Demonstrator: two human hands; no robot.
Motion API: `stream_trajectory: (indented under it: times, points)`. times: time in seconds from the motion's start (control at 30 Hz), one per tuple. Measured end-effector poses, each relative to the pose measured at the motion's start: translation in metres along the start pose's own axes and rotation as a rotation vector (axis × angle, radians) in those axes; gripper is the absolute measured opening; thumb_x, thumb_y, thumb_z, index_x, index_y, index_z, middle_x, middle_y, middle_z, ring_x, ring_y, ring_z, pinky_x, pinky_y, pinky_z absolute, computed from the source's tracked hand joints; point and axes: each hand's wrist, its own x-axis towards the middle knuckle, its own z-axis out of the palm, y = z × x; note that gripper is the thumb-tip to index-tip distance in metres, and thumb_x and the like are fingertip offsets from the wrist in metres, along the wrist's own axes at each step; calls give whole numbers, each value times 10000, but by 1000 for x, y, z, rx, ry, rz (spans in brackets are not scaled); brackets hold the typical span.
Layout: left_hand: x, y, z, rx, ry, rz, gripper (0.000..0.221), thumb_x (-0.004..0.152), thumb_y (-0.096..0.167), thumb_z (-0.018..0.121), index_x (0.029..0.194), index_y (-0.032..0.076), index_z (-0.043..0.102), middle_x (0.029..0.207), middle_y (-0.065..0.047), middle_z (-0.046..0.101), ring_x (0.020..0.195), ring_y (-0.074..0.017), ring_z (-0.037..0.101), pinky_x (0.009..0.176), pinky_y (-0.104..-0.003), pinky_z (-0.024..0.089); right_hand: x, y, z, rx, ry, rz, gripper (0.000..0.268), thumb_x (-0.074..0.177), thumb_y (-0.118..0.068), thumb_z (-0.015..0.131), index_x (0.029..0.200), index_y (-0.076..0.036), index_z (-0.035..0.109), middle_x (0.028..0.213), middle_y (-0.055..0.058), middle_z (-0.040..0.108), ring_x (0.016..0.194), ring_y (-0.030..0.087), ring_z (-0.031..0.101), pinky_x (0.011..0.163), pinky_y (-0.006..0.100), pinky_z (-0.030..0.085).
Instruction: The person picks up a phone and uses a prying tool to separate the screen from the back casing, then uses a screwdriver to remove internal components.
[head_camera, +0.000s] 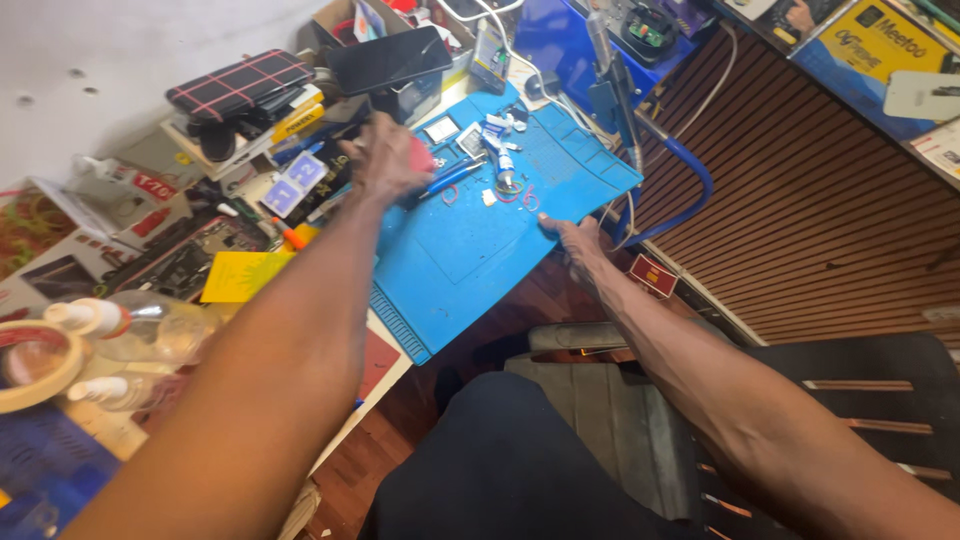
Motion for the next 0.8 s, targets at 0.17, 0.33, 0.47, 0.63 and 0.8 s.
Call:
stream_trajectory:
  times: [0.17,0.33,0.47,0.63,0.8]
  points:
    - [-27,30,7,-47,-85,209,827,601,579,916,1219,103,640,1311,-141,456,1323,-335,446,1020,-725,322,1,2,2,240,-99,-13,417,746,-146,839,1057,-20,591,915,75,709,749,165,715,550,327,601]
    - [-48,-18,12,75,76,124,506,844,341,783,1234,58,630,1330,-170,517,1279,-355,508,1020,-635,408,-1,12,3,155,-112,-64,439,842,-162,826,1141,63,595,925,159,681,724,270,634,509,377,453]
    - [-47,-66,-8,269,83,-162,196,917,149,709,1113,153,696,1335,-158,542,1325,-398,454,999,-589,428,-9,5,5,188,-57,19,489,799,-160,839,1176,-7,567,998,121,692,792,220,679,533,354,549]
    - [-55,-74,-20,172,-207,-429,376,812,234,840,1126,141,655,1252,-117,560,1284,-353,486,984,-503,474,-24,3,3,206,-154,47,527,793,-173,843,1193,-8,542,1032,121,699,848,230,730,607,387,645]
    - [-58,-91,-22,157,-131,-337,334,908,319,786,1112,82,669,1122,-139,628,1041,-313,672,853,-471,577,-27,3,1,240,-187,27,528,807,-127,823,1200,3,496,1078,139,679,890,252,743,683,449,684]
